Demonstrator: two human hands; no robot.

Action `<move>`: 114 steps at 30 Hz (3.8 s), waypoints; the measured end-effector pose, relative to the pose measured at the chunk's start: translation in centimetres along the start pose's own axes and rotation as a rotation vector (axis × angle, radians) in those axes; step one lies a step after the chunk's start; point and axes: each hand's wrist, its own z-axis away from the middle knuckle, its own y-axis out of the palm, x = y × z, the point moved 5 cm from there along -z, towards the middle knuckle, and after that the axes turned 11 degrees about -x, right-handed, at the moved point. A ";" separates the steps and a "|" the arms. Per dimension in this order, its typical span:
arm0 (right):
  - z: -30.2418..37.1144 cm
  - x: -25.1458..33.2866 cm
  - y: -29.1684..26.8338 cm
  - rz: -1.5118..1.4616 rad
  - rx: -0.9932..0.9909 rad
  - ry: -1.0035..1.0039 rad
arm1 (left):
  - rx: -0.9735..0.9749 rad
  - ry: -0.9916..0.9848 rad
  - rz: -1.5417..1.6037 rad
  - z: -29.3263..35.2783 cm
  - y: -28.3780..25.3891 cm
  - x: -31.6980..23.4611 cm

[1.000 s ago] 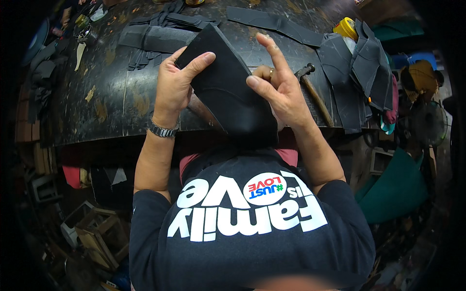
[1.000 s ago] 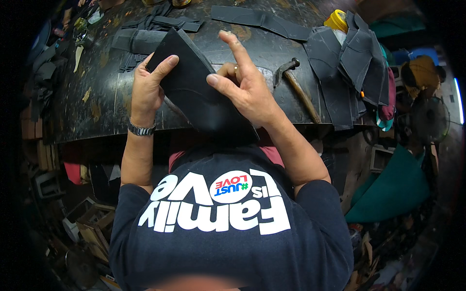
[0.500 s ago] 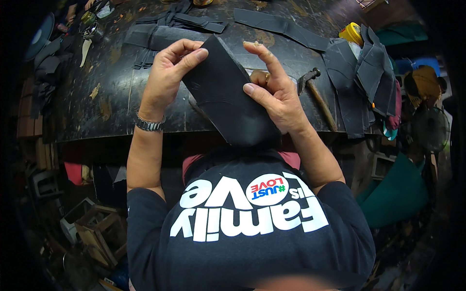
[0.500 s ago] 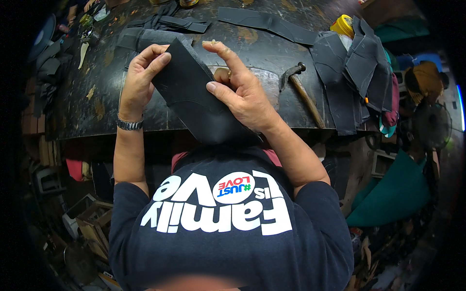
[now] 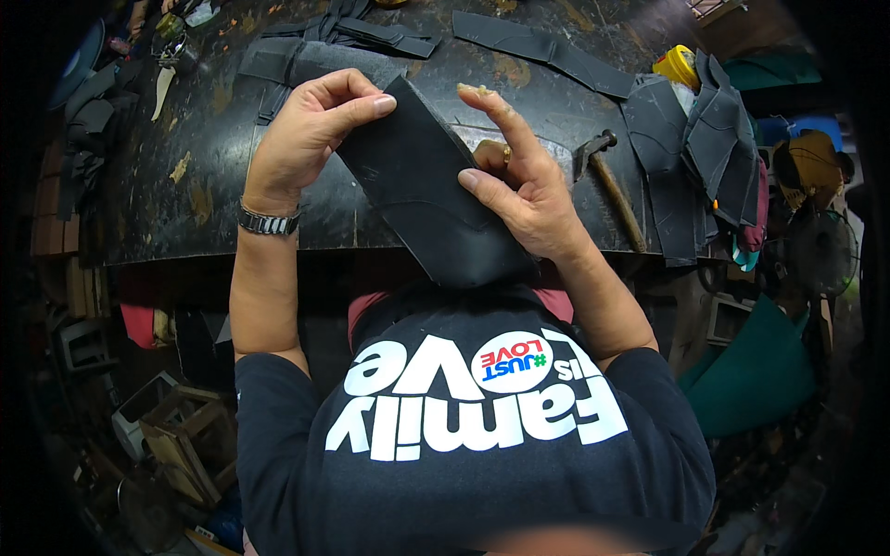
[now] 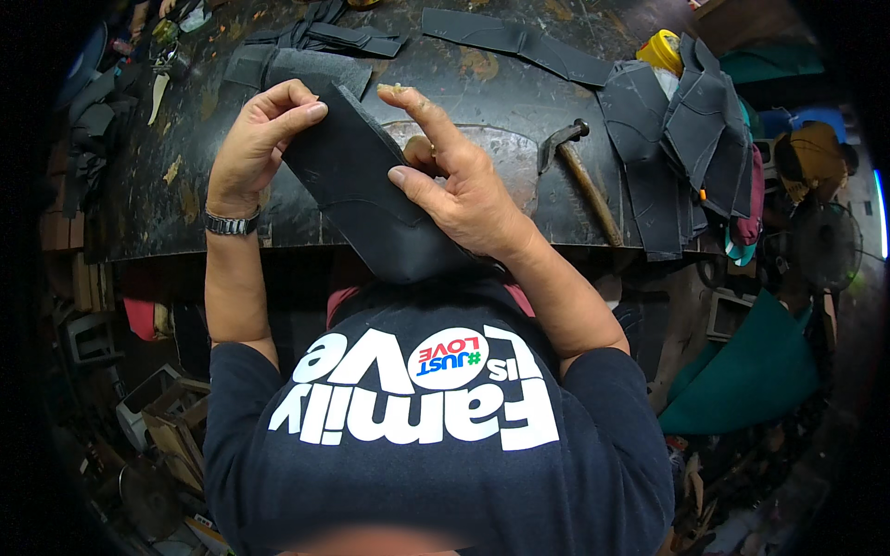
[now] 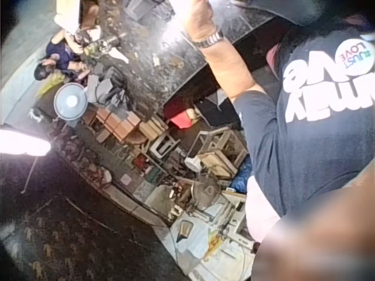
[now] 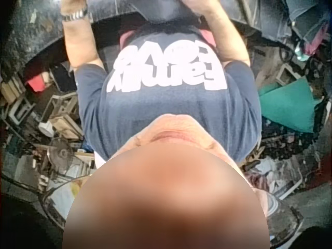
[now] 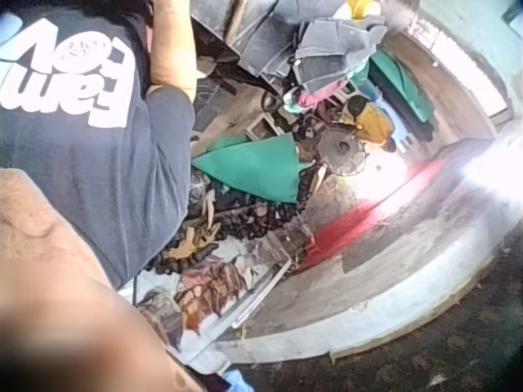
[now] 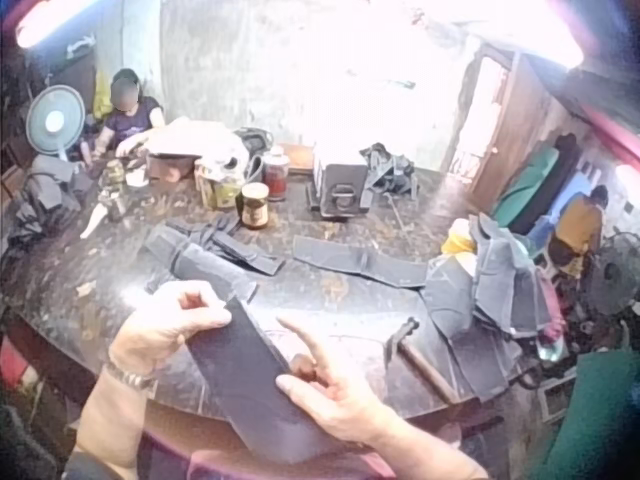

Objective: The person repeatedly picks up black leather pieces, places them on a curved wooden form, and uses a hammer to tap and shape the edges. They inspect each piece, flip it, and continue hammering along the perimeter before stacking the shaped pieces.

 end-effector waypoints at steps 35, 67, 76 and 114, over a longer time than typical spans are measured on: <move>1.7 2.6 -4.4 1.127 -0.243 -0.759 | -0.199 0.539 -0.277 2.4 -1.4 1.3; 10.0 -7.1 -18.7 1.508 -0.229 0.221 | -0.201 0.419 -0.950 4.2 5.3 7.7; 8.7 -1.4 -18.0 0.180 -0.729 0.030 | -0.200 0.183 -0.770 5.0 4.0 5.8; 9.8 0.6 -8.4 0.320 -0.217 -0.005 | -0.082 0.460 -0.687 0.4 6.4 9.0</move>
